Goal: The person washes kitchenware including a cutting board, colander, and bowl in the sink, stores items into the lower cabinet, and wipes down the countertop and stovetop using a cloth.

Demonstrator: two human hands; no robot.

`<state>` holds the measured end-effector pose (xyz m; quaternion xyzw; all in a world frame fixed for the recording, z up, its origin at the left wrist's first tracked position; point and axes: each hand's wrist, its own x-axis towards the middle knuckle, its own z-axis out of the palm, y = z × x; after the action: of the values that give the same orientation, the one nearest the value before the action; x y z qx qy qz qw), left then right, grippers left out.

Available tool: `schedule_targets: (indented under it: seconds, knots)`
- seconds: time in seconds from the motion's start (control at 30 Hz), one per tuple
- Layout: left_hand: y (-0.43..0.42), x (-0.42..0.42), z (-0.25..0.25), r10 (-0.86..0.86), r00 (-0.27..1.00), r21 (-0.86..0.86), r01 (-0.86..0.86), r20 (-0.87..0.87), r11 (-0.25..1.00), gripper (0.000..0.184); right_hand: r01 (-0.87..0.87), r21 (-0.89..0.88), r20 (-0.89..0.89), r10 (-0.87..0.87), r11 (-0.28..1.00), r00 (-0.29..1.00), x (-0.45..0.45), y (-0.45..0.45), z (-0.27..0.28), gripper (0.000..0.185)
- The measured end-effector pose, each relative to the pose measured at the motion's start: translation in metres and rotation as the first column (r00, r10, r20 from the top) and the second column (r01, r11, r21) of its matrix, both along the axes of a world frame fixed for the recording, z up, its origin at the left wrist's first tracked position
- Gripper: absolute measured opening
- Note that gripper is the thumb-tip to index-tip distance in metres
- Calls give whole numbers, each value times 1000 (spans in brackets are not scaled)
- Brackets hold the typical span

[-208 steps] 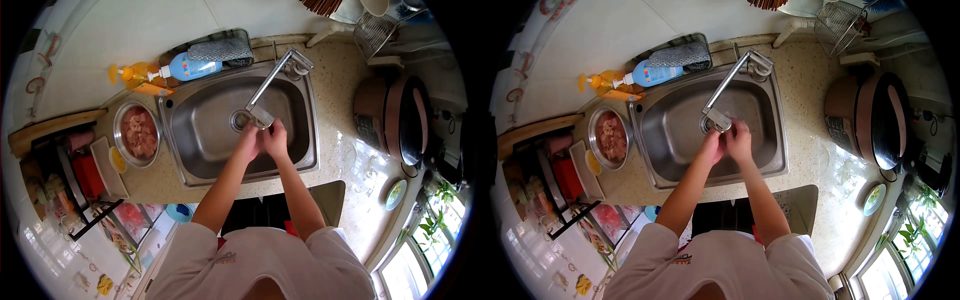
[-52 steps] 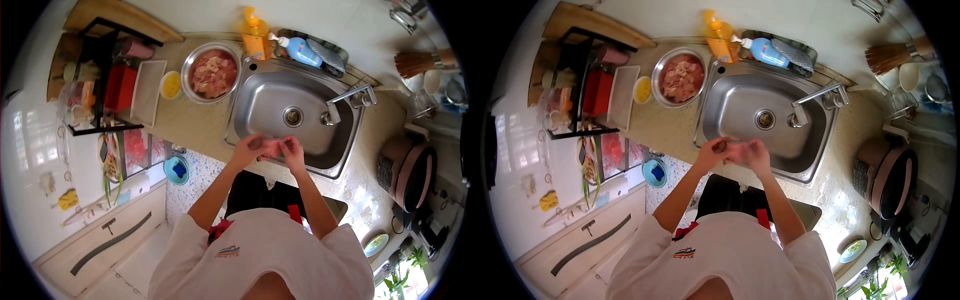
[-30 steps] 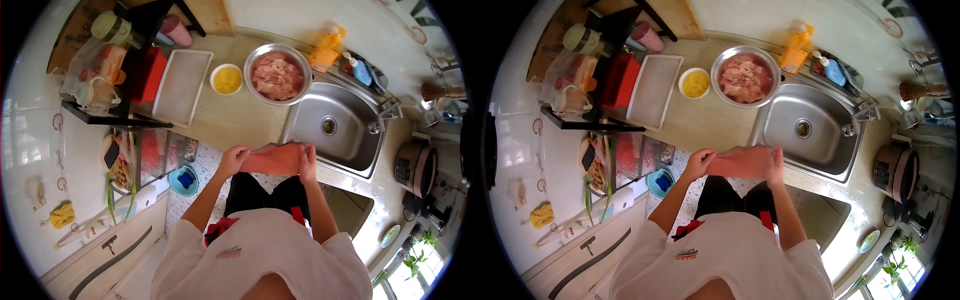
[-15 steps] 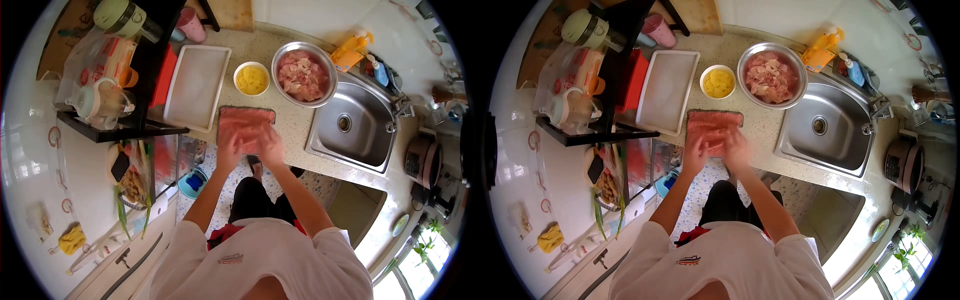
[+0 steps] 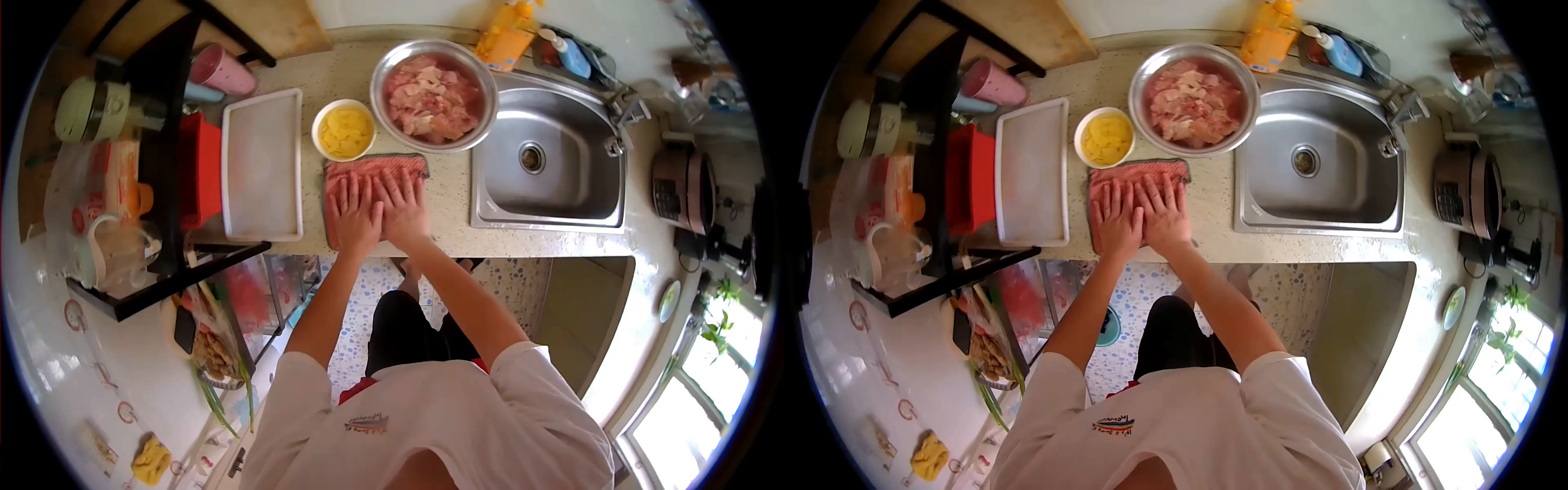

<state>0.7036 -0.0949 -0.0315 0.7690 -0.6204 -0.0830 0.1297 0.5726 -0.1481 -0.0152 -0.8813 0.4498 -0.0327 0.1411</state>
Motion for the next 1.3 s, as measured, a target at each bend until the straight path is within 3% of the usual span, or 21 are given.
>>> schedule_targets:
  seconds: [0.27,0.37,0.5,0.73,0.93,1.3]
  knots:
    - [-46,-115,5,-237,970,56,239,-50,969,66,238,-28,-183,-239,971,954,-115,-6,10,64]
    - [-35,-143,15,-364,931,136,365,-26,921,67,320,-19,-183,-318,947,930,-146,18,8,65]
    - [-19,-175,10,-477,877,37,479,-58,877,66,398,-11,-148,-396,917,906,-187,34,9,69]
    - [-31,-236,4,-597,802,106,596,-23,796,70,391,-50,-83,-394,919,915,-263,25,10,63]
    - [-50,-315,11,-622,781,130,624,-64,771,74,383,-29,-13,-383,923,924,-350,6,6,63]
    - [-96,-572,7,-610,792,126,603,23,788,70,424,-102,-39,-429,900,902,-598,-50,5,60]
